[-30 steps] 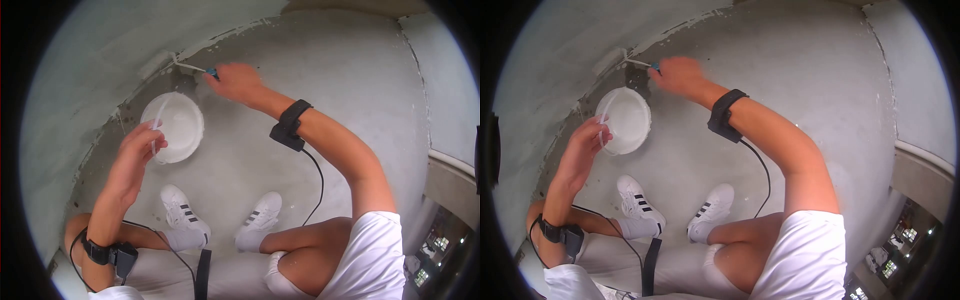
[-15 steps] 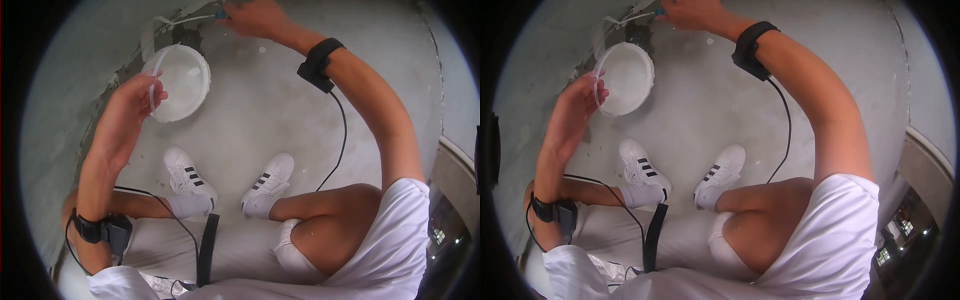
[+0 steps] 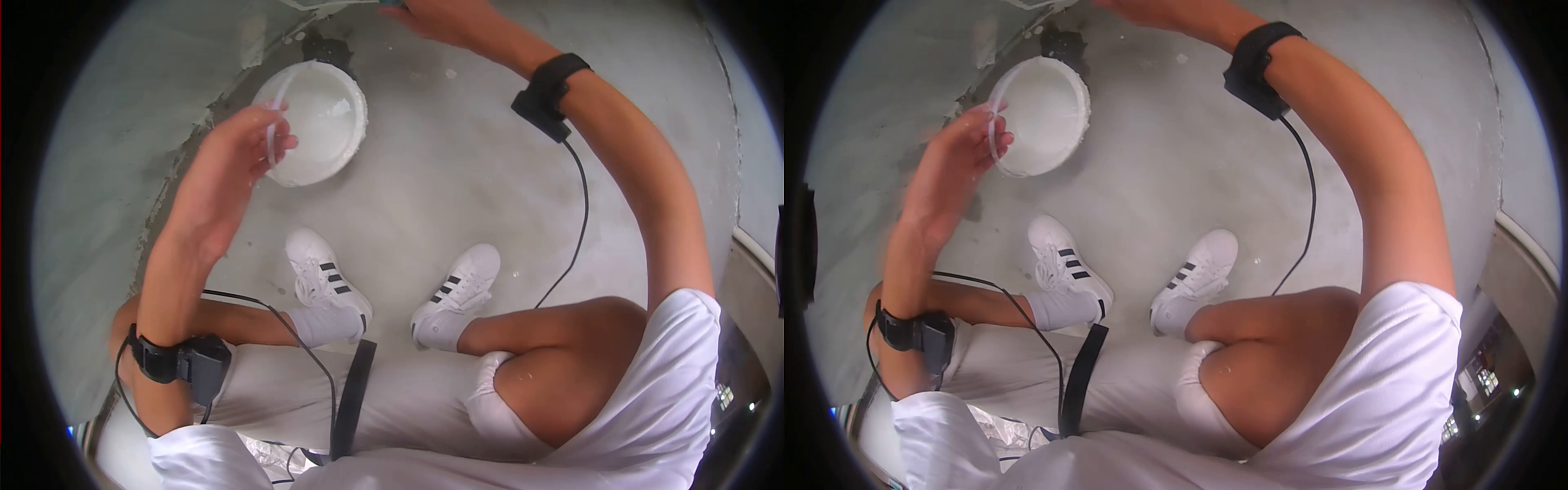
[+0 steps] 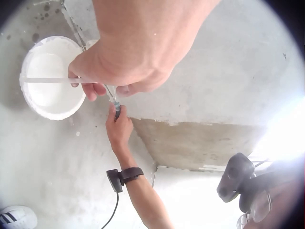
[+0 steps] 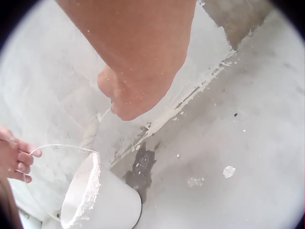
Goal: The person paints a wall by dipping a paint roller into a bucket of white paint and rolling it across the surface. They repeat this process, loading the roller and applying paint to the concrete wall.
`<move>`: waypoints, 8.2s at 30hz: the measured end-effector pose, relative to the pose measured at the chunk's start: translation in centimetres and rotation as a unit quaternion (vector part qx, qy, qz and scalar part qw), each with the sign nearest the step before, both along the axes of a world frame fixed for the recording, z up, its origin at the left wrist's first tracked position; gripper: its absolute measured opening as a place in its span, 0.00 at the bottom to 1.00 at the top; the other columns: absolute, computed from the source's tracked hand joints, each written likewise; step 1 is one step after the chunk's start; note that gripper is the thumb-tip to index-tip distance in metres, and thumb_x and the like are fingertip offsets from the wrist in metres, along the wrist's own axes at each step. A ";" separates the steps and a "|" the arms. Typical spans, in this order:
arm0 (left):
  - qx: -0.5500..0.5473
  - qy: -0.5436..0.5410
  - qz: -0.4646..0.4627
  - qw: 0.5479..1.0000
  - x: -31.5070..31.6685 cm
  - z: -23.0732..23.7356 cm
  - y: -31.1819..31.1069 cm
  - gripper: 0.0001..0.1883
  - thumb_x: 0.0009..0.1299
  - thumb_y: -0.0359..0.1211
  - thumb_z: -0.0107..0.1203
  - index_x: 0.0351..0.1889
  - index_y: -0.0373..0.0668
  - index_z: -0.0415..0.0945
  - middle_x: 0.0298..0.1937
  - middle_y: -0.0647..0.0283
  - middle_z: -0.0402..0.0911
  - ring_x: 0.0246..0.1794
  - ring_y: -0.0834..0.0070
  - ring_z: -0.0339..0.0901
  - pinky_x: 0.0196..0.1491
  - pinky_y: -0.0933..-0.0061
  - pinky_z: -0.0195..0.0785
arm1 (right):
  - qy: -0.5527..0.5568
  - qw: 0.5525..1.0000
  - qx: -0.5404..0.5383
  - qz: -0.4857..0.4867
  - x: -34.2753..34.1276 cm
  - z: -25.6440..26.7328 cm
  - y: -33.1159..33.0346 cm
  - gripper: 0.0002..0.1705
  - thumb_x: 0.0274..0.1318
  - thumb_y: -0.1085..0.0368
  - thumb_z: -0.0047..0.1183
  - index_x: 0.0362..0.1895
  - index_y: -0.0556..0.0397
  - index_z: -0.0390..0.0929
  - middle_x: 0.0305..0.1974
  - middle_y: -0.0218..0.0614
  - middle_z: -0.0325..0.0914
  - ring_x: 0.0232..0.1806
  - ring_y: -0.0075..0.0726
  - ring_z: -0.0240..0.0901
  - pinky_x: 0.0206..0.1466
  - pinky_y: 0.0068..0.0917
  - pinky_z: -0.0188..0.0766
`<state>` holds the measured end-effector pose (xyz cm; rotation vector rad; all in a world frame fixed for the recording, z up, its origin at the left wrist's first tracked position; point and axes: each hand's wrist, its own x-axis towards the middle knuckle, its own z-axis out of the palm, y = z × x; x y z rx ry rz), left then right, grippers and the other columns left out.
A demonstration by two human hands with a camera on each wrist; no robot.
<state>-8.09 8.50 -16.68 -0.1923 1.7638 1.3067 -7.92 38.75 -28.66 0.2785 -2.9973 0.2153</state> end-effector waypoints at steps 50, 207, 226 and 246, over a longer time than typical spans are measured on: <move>-0.019 -0.012 0.014 1.000 -0.3 -0.6 0.8 0.20 0.70 0.35 0.54 0.58 0.39 0.69 0.44 0.66 0.76 0.49 0.75 0.74 0.62 0.72 0.61 | -0.246 0.710 -0.565 -0.341 1.5 -5.6 -2.2 0.21 0.58 0.55 0.52 0.46 0.59 0.74 0.27 0.41 0.77 0.21 0.38 0.74 0.23 0.37 0.69; -0.062 -0.045 -0.083 0.994 5.9 37.3 14.1 0.10 0.68 0.39 0.55 0.32 0.42 0.74 0.22 0.76 0.65 0.22 0.83 0.59 0.28 0.74 0.51 | 0.144 0.478 -0.438 -0.748 67.2 40.5 -19.0 0.09 0.59 0.58 0.61 0.39 0.48 0.81 0.20 0.21 0.67 0.15 0.19 0.57 0.16 0.24 0.52; -0.122 -0.011 -0.068 0.990 5.1 27.3 24.5 0.21 0.64 0.42 0.57 0.44 0.31 0.76 0.33 0.59 0.77 0.34 0.69 0.72 0.40 0.65 0.66 | 0.053 0.254 -0.559 -0.788 56.9 56.3 0.3 0.12 0.62 0.56 0.58 0.46 0.44 0.76 0.20 0.18 0.61 0.15 0.16 0.53 0.16 0.18 0.48; -0.178 0.012 -0.072 0.981 4.3 5.4 41.1 0.20 0.66 0.42 0.55 0.46 0.34 0.75 0.33 0.58 0.78 0.34 0.70 0.76 0.42 0.68 0.68 | -0.087 0.378 -0.591 -0.707 35.4 42.2 29.0 0.11 0.62 0.54 0.58 0.42 0.42 0.74 0.20 0.18 0.60 0.17 0.16 0.54 0.15 0.21 0.51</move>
